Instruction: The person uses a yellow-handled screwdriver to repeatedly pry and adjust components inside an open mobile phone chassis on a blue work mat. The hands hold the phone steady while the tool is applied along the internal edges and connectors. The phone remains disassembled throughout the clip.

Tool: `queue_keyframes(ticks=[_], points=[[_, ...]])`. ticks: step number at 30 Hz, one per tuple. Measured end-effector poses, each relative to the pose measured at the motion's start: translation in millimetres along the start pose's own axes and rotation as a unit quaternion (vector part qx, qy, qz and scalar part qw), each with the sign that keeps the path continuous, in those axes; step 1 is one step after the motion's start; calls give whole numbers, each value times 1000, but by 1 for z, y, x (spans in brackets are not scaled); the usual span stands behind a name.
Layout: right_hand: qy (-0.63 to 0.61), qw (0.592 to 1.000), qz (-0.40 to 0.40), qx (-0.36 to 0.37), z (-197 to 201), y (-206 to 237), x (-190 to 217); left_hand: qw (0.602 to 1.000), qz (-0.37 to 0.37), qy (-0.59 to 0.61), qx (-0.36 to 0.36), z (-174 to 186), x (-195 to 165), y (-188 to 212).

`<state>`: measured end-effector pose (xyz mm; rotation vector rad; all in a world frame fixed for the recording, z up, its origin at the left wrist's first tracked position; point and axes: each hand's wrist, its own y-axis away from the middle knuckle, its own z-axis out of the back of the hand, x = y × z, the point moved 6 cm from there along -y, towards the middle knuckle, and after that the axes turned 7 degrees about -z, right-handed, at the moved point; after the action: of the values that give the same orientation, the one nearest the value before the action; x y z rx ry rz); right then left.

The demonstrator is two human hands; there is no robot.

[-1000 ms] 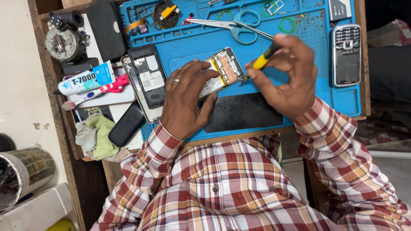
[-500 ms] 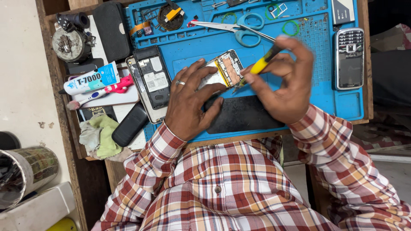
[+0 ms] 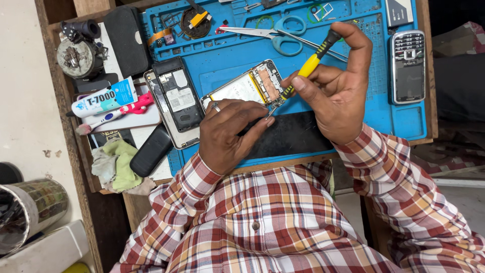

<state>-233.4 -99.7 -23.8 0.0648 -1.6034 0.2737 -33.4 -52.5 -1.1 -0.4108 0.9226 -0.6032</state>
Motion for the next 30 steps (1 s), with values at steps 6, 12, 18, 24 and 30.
queue_keyframes(ticks=[6,12,18,24,30], points=[[28,999,38,-2,1,2,-1,999,-5,35,-5,-2,1,1],[42,998,29,-25,-1,2,5,1000,12,27,8,-4,2,1],[61,995,70,-28,-1,2,11,1000,-1,16,5,-4,3,2],[91,986,140,-20,-1,8,19,999,-2,-45,1,-3,2,4],[122,975,183,-22,-7,14,19,998,-18,-63,7,-2,1,5]])
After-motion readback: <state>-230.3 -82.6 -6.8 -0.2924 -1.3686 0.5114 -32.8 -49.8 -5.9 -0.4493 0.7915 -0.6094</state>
